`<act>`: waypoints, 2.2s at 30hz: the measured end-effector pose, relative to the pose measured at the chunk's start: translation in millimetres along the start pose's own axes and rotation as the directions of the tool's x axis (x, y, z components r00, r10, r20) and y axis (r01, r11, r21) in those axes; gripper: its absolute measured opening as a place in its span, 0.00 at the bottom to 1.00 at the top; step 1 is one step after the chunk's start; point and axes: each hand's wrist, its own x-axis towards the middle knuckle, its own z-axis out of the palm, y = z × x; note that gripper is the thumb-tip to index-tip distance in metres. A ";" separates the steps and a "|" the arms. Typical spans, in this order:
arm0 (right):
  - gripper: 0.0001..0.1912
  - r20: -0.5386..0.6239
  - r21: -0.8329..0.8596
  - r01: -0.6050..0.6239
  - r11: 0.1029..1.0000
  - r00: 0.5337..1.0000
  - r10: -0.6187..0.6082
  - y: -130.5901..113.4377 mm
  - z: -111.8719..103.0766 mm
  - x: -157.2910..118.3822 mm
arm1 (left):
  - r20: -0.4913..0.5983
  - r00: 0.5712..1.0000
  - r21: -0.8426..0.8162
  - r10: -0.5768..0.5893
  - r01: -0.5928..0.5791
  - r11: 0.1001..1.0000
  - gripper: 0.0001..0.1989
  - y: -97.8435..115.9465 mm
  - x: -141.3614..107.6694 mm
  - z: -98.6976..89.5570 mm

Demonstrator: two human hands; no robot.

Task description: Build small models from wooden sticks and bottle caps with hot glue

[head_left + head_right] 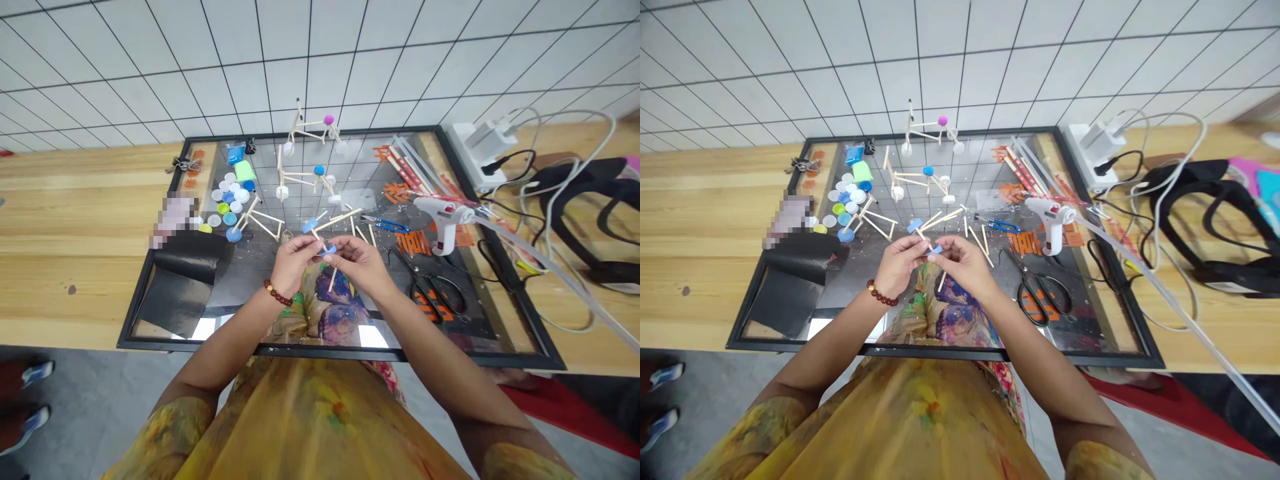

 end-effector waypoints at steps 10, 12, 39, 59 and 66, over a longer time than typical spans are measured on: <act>0.15 -0.079 -0.077 0.049 0.996 0.995 -0.055 -9.5 -7.9 -1.8 | 0.029 0.987 0.142 0.157 -0.159 0.977 0.16 -4.5 5.0 -9.1; 0.13 -0.098 -0.079 0.072 0.994 0.992 -0.079 -8.8 -7.5 0.1 | 0.044 0.979 0.194 0.200 -0.204 0.959 0.14 -6.5 6.1 -11.1; 0.11 -0.136 0.026 -0.051 0.998 0.989 0.054 -7.7 -0.9 7.7 | 0.204 0.953 0.253 0.226 -0.274 0.928 0.25 -13.0 4.0 -6.8; 0.27 -0.065 -0.054 -0.039 0.998 0.997 0.036 -15.4 -21.2 5.5 | 0.218 0.928 -0.159 -0.303 0.340 0.927 0.10 16.2 16.5 -15.8; 0.17 0.061 0.016 -0.114 0.993 0.992 0.113 -19.4 -12.7 -1.5 | 0.196 0.968 -0.128 -0.155 0.182 0.975 0.17 11.0 17.3 -14.9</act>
